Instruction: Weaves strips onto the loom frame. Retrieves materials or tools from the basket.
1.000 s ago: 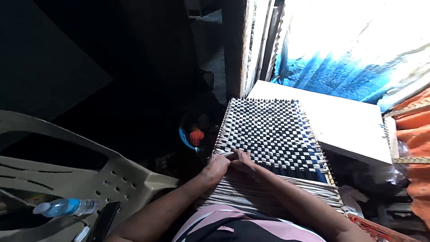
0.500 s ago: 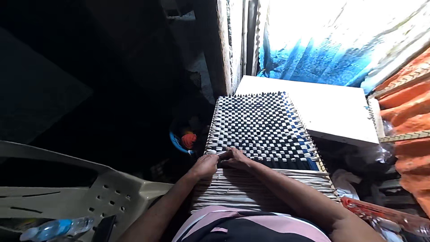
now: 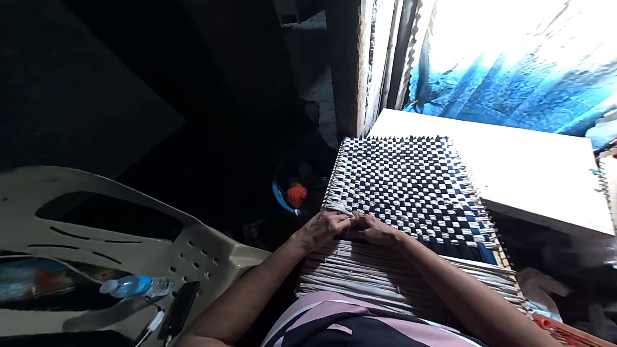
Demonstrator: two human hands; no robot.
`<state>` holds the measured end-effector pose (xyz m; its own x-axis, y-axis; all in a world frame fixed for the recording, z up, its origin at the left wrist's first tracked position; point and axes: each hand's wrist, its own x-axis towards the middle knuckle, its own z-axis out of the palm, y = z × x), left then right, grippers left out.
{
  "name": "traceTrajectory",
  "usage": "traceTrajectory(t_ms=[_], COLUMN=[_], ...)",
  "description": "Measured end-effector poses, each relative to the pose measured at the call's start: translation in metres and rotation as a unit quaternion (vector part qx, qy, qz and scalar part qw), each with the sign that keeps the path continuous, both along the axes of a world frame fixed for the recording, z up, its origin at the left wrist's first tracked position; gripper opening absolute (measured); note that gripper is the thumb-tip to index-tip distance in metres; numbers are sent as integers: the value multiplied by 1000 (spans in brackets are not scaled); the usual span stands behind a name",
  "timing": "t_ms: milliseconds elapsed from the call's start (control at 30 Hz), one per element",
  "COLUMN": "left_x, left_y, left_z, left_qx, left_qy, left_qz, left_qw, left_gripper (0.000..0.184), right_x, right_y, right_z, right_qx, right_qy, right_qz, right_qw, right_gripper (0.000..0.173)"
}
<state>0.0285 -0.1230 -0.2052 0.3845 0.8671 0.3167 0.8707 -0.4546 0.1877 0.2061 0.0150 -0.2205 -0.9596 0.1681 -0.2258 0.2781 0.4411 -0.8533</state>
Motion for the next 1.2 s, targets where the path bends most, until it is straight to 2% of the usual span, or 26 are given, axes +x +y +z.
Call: traceTrajectory(t_ms=[100, 200, 233, 300, 367, 433, 533, 700, 833, 1000, 1100, 1200], left_x=[-3, -4, -6, -15, -26, -32, -24, -5, -5, -5, -5, -5], left_y=[-3, -10, -13, -15, -18, -25, -29, -29, -28, -27, -25, -23], left_z=[7, 30, 39, 51, 51, 41, 21, 7, 2, -2, -6, -4], left_qx=[-60, -98, -86, -28, 8, -79, -186, -166, -164, -159, -134, -154], left_qy=[-47, -213, -270, -318, -246, -154, -114, -75, -82, -109, -137, -147], left_qz=[-41, -75, -61, 5, 112, 201, 243, 270, 264, 267, 255, 261], left_qw=[996, 969, 957, 948, 963, 964, 945, 945, 947, 944, 948, 942], left_gripper=[20, 19, 18, 15, 11, 11, 18, 19, 18, 17, 20, 24], right_x=[1, 6, 9, 16, 24, 33, 44, 59, 81, 140, 174, 204], right_y=[1, 10, 13, 19, 24, 29, 37, 39, 43, 67, 71, 65], right_z=[4, 7, 8, 10, 16, 20, 22, 25, 50, 57, 65, 80], right_qx=[13, -6, -18, -48, -79, -88, -64, -25, 42, 12, -18, -19], right_qy=[-7, 12, 17, 13, 6, 4, 10, 21, -8, 29, 79, 118], right_qz=[19, 49, 52, 45, 39, 43, 61, 78, 86, -45, -96, -134], right_qw=[1000, 999, 998, 998, 996, 995, 996, 996, 995, 999, 992, 984], right_gripper=[27, 25, 23, 17, 15, 14, 15, 19, 30, 31, 30, 29])
